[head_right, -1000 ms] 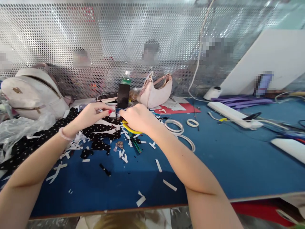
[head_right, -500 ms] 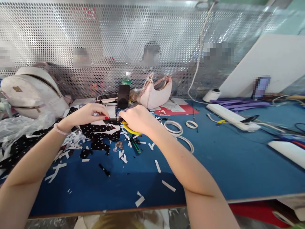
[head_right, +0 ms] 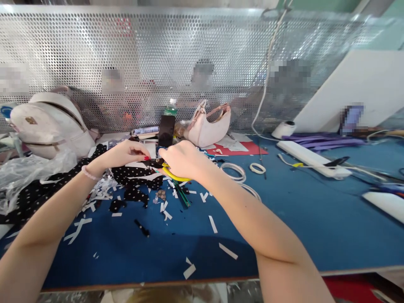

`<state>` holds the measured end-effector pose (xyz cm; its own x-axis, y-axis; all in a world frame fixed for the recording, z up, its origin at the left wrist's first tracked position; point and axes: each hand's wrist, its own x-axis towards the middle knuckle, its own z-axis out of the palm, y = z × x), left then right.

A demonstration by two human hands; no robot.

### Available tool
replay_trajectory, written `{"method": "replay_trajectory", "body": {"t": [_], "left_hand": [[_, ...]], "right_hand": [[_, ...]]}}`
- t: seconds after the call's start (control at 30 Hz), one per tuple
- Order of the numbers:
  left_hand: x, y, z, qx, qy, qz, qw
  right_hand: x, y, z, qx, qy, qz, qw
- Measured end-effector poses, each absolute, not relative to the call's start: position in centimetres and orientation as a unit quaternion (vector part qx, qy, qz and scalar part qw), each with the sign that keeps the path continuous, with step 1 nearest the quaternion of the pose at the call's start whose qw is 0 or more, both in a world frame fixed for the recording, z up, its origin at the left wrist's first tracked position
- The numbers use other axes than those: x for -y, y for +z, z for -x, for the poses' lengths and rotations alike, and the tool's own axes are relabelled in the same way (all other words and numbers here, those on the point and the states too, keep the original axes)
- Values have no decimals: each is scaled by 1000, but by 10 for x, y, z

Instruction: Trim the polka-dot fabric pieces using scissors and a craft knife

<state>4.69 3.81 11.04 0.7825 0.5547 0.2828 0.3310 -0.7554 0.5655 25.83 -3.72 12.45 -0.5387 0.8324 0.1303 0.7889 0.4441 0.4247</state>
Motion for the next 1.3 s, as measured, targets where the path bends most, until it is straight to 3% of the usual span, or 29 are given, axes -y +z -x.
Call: {"method": "replay_trajectory", "body": {"t": [0.53, 0.9, 1.3], "left_hand": [[-39, 101, -45, -244, 229, -902, 273], [-19, 118, -28, -205, 169, -958, 107], [-21, 117, -29, -112, 187, -965, 143]], "right_hand": [[30, 117, -258, -869, 247, -428, 11], [45, 116, -254, -873, 233, -429, 11], [55, 111, -251, -861, 228, -454, 10]]}}
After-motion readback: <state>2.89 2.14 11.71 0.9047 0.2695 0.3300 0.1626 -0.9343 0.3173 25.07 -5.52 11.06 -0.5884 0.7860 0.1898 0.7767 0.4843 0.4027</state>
